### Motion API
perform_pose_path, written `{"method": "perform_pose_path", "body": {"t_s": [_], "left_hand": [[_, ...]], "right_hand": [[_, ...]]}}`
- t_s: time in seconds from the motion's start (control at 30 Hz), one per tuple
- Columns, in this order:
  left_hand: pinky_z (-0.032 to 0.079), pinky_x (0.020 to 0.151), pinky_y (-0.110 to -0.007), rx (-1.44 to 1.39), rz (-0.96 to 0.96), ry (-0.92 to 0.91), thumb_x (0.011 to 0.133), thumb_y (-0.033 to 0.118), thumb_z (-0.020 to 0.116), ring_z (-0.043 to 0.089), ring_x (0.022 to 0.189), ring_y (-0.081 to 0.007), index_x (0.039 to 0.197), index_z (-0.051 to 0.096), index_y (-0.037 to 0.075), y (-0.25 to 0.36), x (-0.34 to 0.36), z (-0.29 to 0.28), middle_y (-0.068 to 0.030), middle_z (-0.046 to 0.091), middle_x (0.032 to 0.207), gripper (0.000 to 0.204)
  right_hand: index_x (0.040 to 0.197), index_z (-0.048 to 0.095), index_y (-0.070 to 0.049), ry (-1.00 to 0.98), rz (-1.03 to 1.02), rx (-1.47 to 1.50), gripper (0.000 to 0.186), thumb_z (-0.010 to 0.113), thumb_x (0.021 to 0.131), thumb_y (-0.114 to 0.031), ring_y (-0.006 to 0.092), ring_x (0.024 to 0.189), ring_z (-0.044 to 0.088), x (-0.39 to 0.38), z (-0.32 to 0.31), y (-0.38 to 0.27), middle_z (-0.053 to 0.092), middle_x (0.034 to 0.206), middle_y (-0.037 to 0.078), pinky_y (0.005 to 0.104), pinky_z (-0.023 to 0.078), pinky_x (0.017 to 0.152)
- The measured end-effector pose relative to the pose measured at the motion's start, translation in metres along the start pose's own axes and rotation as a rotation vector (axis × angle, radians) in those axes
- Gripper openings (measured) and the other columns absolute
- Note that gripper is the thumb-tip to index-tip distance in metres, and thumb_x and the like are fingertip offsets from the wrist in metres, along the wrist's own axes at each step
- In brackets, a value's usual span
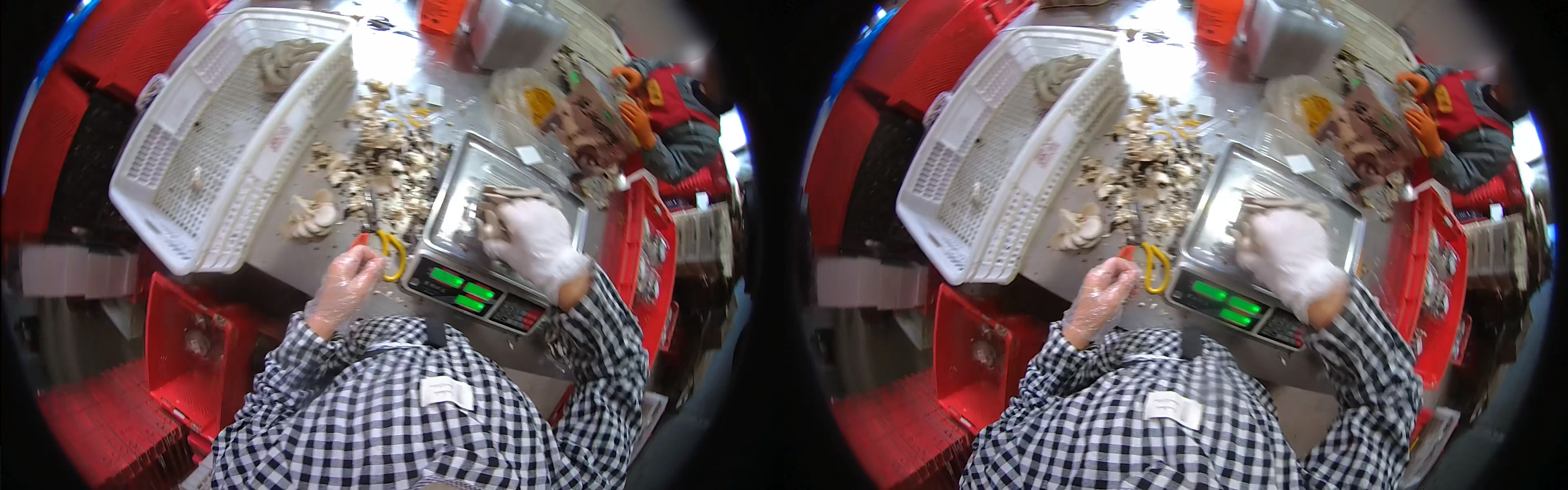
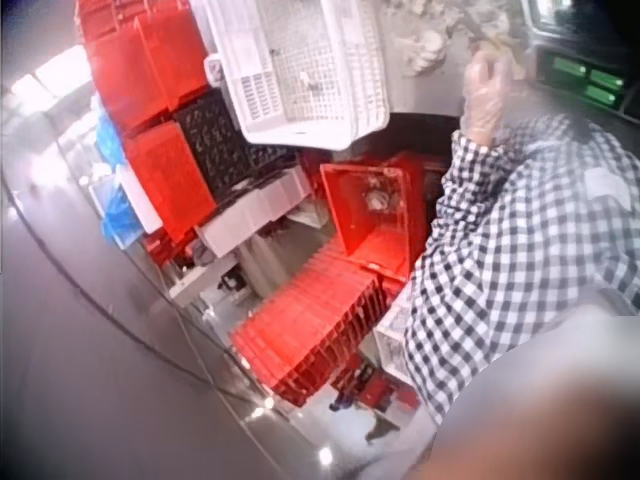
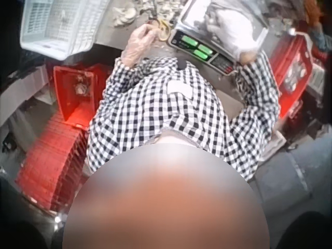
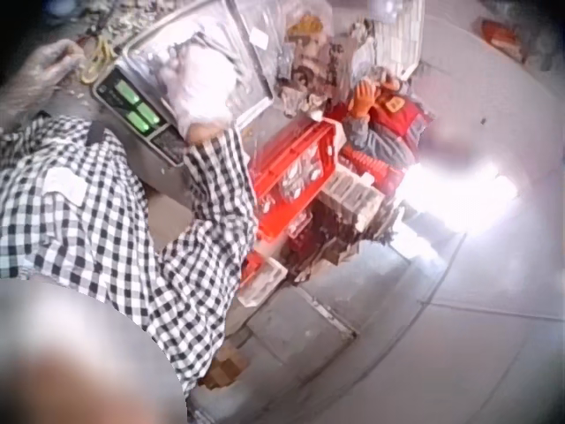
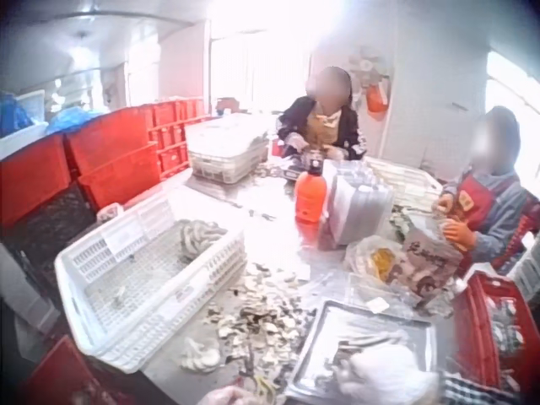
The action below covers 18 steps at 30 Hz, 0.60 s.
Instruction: The person trims the base of oyster mushrooms using scissors, places them on a digital scale, and packs them into plastic containers. The person repeats this process for multiple mushroom clusters, discarding trimmings and arranging the trimmed mushrooms for packaging.
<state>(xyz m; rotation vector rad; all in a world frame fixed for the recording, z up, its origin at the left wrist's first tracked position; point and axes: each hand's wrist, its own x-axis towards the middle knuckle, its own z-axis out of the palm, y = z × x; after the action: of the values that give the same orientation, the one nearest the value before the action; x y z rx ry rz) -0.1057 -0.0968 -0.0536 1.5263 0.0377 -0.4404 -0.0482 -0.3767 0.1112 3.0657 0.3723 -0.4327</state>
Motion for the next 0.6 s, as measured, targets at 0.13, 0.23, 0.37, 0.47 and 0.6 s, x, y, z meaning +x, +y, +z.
{"method": "perform_pose_path", "body": {"t_s": [0.13,0.23,0.37,0.47,0.6], "left_hand": [[0.046,0.068,-0.026,-0.037,-0.004,0.043,0.101,0.022,0.064,0.051,0.074,-0.0061,0.100,0.064,0.001,0.002,-0.004,-0.011,0.0014,0.059,0.081,0.021],[0.046,0.068,-0.025,-0.018,-0.016,0.067,0.102,0.022,0.063,0.050,0.074,-0.0056,0.100,0.064,0.001,0.000,-0.004,-0.022,0.0018,0.058,0.081,0.022],[0.050,0.073,-0.025,-0.028,-0.029,0.095,0.104,0.017,0.061,0.056,0.078,-0.0071,0.100,0.063,0.002,0.007,0.003,-0.042,0.0000,0.062,0.086,0.016],[0.051,0.074,-0.025,-0.007,0.007,0.137,0.103,0.017,0.062,0.057,0.078,-0.0074,0.100,0.063,0.002,0.020,0.019,-0.058,-0.0006,0.063,0.084,0.015],[0.054,0.075,-0.030,0.309,0.087,0.242,0.098,0.018,0.066,0.066,0.083,-0.0155,0.102,0.067,0.002,0.043,0.053,-0.084,-0.0077,0.071,0.089,0.016]], "right_hand": [[0.097,0.073,-0.016,0.134,-0.057,0.073,0.024,0.078,0.074,-0.012,0.0328,0.091,0.067,-0.019,0.030,0.017,0.068,0.094,0.012,0.0443,0.054,0.079],[0.099,0.074,-0.014,0.172,-0.055,0.263,0.020,0.072,0.080,-0.009,0.0331,0.094,0.068,-0.018,0.022,0.018,0.072,0.099,0.011,0.0421,0.054,0.082],[0.095,0.075,-0.011,-0.189,0.042,0.211,0.014,0.071,0.083,-0.016,0.0353,0.094,0.069,0.005,-0.005,0.021,0.073,0.096,0.014,0.0442,0.054,0.085],[0.095,0.075,-0.010,-0.302,0.104,0.021,0.019,0.076,0.082,-0.024,0.0345,0.092,0.070,0.016,-0.005,0.018,0.073,0.091,0.015,0.0443,0.054,0.084],[0.095,0.071,-0.005,-0.162,0.210,-0.119,0.038,0.083,0.077,-0.036,0.0334,0.091,0.070,0.010,-0.007,-0.009,0.073,0.091,0.015,0.0441,0.054,0.080]]}}
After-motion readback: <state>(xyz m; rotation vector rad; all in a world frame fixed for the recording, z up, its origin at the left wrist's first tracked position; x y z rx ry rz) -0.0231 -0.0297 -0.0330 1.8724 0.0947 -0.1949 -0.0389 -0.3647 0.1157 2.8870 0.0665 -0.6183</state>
